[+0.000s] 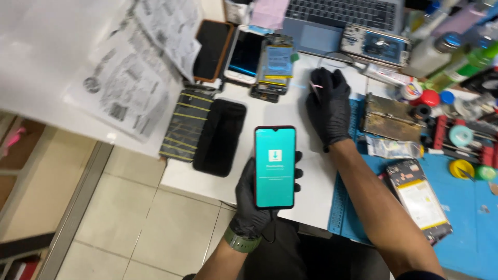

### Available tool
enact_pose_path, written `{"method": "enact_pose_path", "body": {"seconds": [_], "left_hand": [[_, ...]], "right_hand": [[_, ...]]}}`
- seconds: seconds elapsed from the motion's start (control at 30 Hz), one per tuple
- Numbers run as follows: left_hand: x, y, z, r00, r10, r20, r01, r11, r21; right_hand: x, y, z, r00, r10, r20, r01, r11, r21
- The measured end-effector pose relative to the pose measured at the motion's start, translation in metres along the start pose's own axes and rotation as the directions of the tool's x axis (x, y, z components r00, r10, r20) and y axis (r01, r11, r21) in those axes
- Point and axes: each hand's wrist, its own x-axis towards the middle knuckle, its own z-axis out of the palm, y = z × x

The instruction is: A technician monitors a software update on a smartphone while using a computer mouse at a repair station.

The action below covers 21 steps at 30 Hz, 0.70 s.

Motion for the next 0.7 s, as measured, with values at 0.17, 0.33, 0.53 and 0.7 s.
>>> {"method": "enact_pose_path", "body": {"seconds": [0.17,0.33,0.53,0.7], "left_hand": [[-0.011,0.009,0.024,0.998,-0.019,0.062,0.011,0.992,0.129],[-0.02,0.003,0.034,0.999,0.019,0.05,-0.023,0.997,0.076],[-0.024,0.007,0.033,0.984,-0.012,0.179,-0.014,0.989,0.148],[-0.02,0.005,0.028,0.982,0.006,0.186,-0.031,0.99,0.136]], "right_hand": [[-0.003,-0.004,-0.006,0.999,-0.05,0.004,0.05,0.998,0.032],[-0.006,-0.005,-0.009,0.999,-0.051,-0.019,0.052,0.997,0.063],[-0.007,-0.013,-0.015,0.995,-0.07,-0.067,0.079,0.987,0.137],[-0.01,-0.015,-0.02,0.996,-0.068,-0.055,0.075,0.99,0.121]]}}
